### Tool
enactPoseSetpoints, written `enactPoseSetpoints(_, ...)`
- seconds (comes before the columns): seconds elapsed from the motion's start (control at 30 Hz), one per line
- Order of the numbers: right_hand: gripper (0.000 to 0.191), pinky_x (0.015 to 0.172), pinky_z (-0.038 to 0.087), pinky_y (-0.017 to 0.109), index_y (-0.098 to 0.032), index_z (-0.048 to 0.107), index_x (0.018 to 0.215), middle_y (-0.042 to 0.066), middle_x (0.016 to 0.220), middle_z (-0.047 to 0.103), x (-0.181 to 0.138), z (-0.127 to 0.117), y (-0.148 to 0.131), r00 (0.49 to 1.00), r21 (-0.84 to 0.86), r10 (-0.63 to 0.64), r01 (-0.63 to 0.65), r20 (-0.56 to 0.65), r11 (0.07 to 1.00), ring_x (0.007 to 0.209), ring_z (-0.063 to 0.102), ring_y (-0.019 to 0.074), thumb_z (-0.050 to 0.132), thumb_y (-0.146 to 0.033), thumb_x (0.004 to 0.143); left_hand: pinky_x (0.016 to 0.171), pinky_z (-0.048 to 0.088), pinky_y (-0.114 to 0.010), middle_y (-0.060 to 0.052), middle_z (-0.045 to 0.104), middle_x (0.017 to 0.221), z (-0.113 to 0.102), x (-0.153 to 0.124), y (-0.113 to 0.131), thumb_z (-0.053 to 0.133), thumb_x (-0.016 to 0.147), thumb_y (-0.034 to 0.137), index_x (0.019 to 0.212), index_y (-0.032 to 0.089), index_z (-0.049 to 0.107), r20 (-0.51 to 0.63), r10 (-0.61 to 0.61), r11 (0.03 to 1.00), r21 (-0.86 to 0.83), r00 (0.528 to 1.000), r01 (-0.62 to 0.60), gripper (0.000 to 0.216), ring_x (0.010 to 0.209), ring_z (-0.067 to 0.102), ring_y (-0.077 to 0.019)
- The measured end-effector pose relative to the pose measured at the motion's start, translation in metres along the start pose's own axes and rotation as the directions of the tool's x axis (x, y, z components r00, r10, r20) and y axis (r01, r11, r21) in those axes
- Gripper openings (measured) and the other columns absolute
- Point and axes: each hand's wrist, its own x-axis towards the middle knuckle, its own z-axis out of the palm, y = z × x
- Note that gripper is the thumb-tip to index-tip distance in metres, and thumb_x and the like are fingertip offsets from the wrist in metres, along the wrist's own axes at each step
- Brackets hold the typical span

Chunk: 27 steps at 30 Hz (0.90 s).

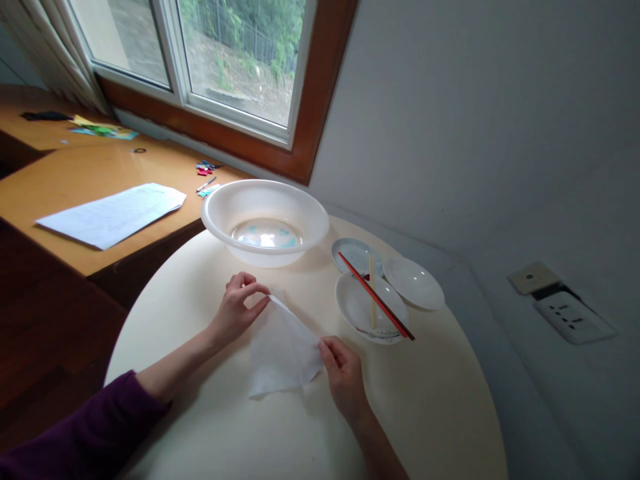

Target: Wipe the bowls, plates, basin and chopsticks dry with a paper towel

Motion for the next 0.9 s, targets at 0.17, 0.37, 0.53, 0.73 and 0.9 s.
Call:
enactPoseSetpoints(0.17, 0.028, 0.045, 0.033, 0.019, -0.015, 0.053, 0.062, -0.003, 0.053, 0.043, 0.001, 0.001, 0.001, 0.999, -0.130, -0.001, 0.006, 0.036, 0.991, 0.050, 0.042, 0.0092, 0.044, -0.032, 0.083, 0.088, 0.042, -0.039, -0.009, 0.048, 0.114, 0.001, -0.001, 0.001, 0.057, 0.074, 0.031, 0.074, 0.019, 0.059, 0.115, -0.120, 0.956, -0.255, 0.986, 0.146, 0.012, 0.108, 0.046, -0.0230)
enactPoseSetpoints(0.37, 0.023, 0.079, 0.046, 0.031, -0.016, 0.061, 0.096, 0.009, 0.091, 0.064, 0.002, 0.001, 0.001, 0.988, -0.261, -0.153, 0.141, -0.026, 0.955, 0.086, 0.059, 0.0185, 0.044, -0.026, 0.084, 0.077, 0.049, -0.033, -0.013, 0.051, 0.119, 0.001, -0.004, 0.011, 0.055, 0.077, 0.032, 0.073, 0.018, 0.055, 0.265, -0.119, 0.870, -0.436, 0.957, 0.229, 0.015, 0.108, 0.051, -0.0238)
enactPoseSetpoints(0.53, 0.028, 0.085, 0.045, 0.036, -0.017, 0.054, 0.108, 0.011, 0.101, 0.061, -0.002, 0.003, -0.010, 0.950, -0.338, -0.307, 0.271, -0.057, 0.901, 0.097, 0.056, 0.0210, 0.048, -0.028, 0.083, 0.086, 0.044, -0.033, -0.012, 0.054, 0.112, 0.005, -0.010, 0.019, 0.053, 0.079, 0.023, 0.074, 0.017, 0.056, 0.310, 0.091, 0.910, -0.411, 0.946, 0.047, 0.009, 0.105, 0.051, -0.0214)
enactPoseSetpoints(0.73, 0.017, 0.078, 0.045, 0.031, -0.018, 0.058, 0.095, 0.007, 0.089, 0.062, -0.005, 0.010, -0.012, 0.956, -0.361, -0.272, 0.292, 0.107, 0.886, 0.086, 0.057, 0.0182, 0.047, -0.019, 0.082, 0.091, 0.041, -0.034, -0.011, 0.054, 0.108, 0.013, -0.022, 0.033, 0.053, 0.078, 0.022, 0.077, 0.016, 0.056, 0.397, 0.218, 0.880, -0.475, 0.892, -0.003, 0.006, 0.105, 0.051, -0.0208)
enactPoseSetpoints(0.9, 0.019, 0.062, 0.043, 0.023, -0.017, 0.059, 0.073, 0.002, 0.069, 0.059, -0.002, 0.010, -0.008, 0.991, -0.259, -0.125, 0.133, 0.050, 0.957, 0.066, 0.055, 0.0139, 0.043, -0.021, 0.084, 0.070, 0.049, -0.028, -0.009, 0.053, 0.111, 0.024, -0.026, 0.022, 0.061, 0.071, 0.023, 0.120, 0.022, 0.041, 0.515, -0.013, 0.874, -0.410, 0.857, 0.260, 0.053, 0.081, 0.057, -0.0147)
